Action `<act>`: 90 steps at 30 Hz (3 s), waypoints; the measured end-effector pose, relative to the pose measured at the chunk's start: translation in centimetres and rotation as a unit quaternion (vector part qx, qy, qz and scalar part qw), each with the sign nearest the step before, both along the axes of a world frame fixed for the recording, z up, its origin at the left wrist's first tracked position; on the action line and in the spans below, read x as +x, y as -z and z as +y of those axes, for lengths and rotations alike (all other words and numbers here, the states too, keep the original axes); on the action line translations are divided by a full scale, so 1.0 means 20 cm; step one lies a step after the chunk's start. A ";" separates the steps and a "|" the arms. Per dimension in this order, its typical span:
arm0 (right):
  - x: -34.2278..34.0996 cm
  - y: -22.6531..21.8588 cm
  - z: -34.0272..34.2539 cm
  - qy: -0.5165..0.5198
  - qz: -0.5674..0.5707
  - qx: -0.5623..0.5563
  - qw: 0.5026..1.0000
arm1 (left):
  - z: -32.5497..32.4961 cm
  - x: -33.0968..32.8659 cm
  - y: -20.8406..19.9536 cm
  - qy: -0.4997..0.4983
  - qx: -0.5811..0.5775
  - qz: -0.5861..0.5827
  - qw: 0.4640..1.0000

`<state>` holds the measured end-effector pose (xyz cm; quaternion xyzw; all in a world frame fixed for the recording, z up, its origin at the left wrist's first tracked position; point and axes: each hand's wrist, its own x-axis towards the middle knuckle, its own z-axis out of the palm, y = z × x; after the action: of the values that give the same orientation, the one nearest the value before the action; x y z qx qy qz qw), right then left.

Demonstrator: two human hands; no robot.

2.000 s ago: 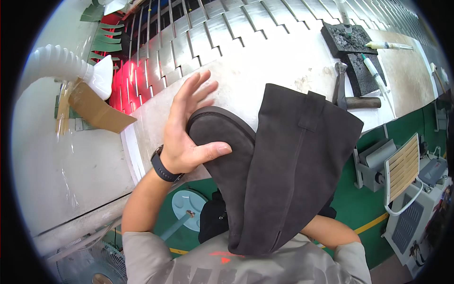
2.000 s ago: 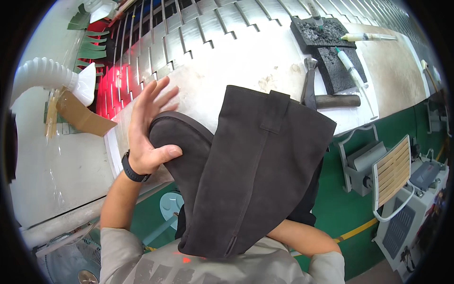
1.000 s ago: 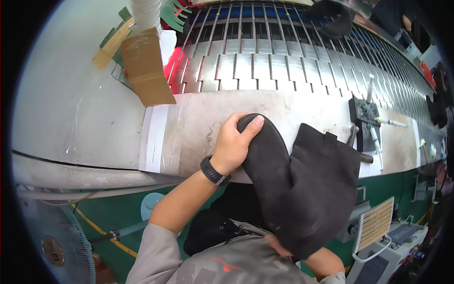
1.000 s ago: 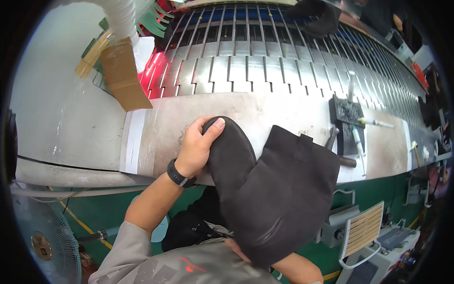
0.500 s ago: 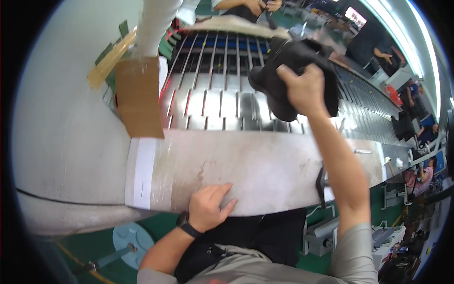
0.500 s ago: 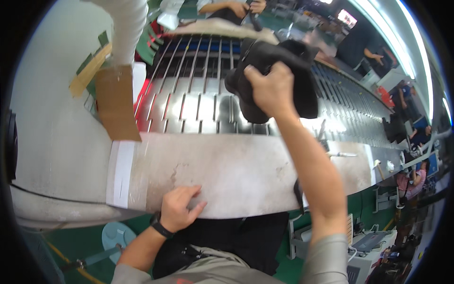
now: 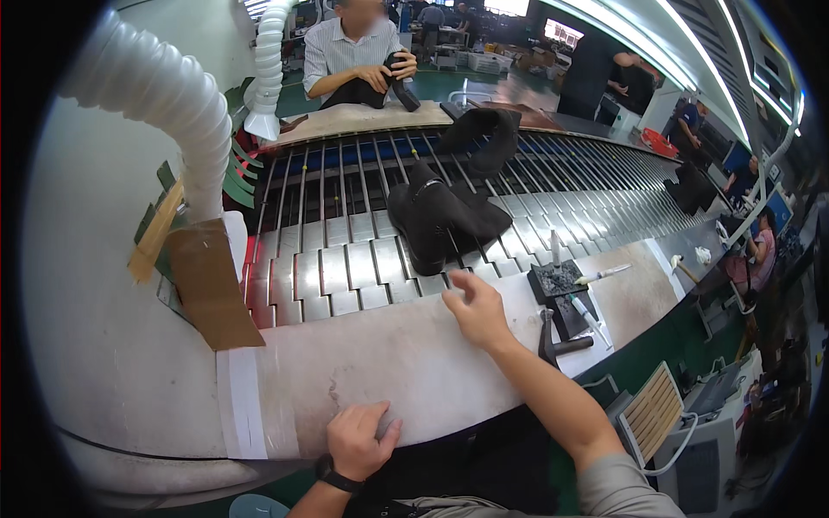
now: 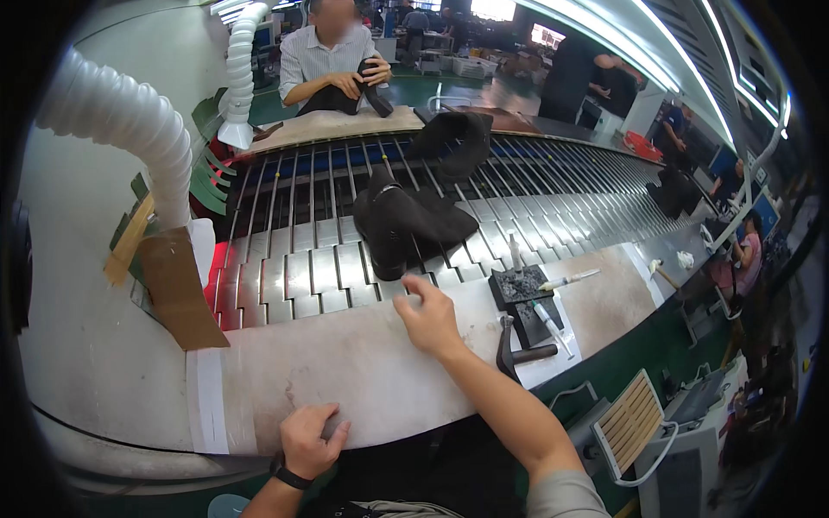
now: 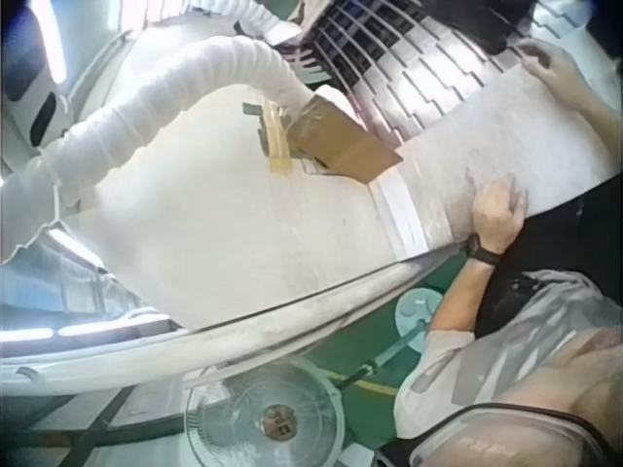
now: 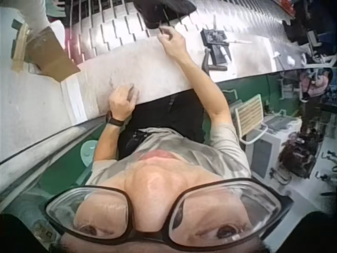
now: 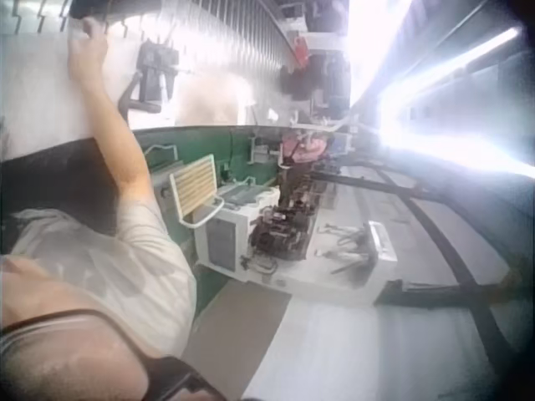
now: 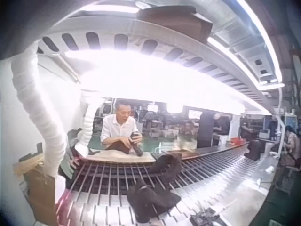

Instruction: The person assembles boots by aligning and pressing shoe soles onto boot uppers by hand, pressing the edges together, and placing the assembled boots onto a conveyor belt.

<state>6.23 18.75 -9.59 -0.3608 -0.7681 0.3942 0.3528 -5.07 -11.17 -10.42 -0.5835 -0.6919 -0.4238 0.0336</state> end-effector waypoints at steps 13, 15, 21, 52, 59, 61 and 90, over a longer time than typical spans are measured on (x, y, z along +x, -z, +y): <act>0.41 0.06 -0.25 -0.018 0.084 0.030 0.996 | 0.06 0.03 0.01 -0.041 0.004 -0.009 0.999; 0.41 0.06 -0.25 -0.020 0.093 0.026 0.995 | 0.04 0.04 0.03 -0.047 0.015 0.005 0.999; 0.41 0.07 -0.25 -0.022 0.089 0.004 0.996 | 0.02 0.04 0.05 -0.082 0.022 0.018 0.996; 0.44 -0.04 -0.24 -0.219 -0.027 0.078 0.972 | 1.21 -1.60 0.16 -0.407 -0.326 -0.020 0.853; 0.44 -0.08 -0.22 -0.252 -0.076 0.046 0.964 | 1.21 -2.35 0.50 -0.651 -0.307 0.035 0.694; 0.45 -0.09 -0.22 -0.285 -0.036 -0.012 0.958 | 1.07 -2.55 0.41 -0.693 -0.245 0.055 0.676; 0.34 -0.01 -0.36 -0.177 0.067 0.085 0.978 | 0.77 -1.39 -0.14 -0.158 -0.448 0.107 0.874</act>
<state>12.96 11.49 -9.38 -0.1607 -0.8249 0.4073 0.3576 -32.95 4.18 -7.54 -0.4609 -0.8827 0.0075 -0.0908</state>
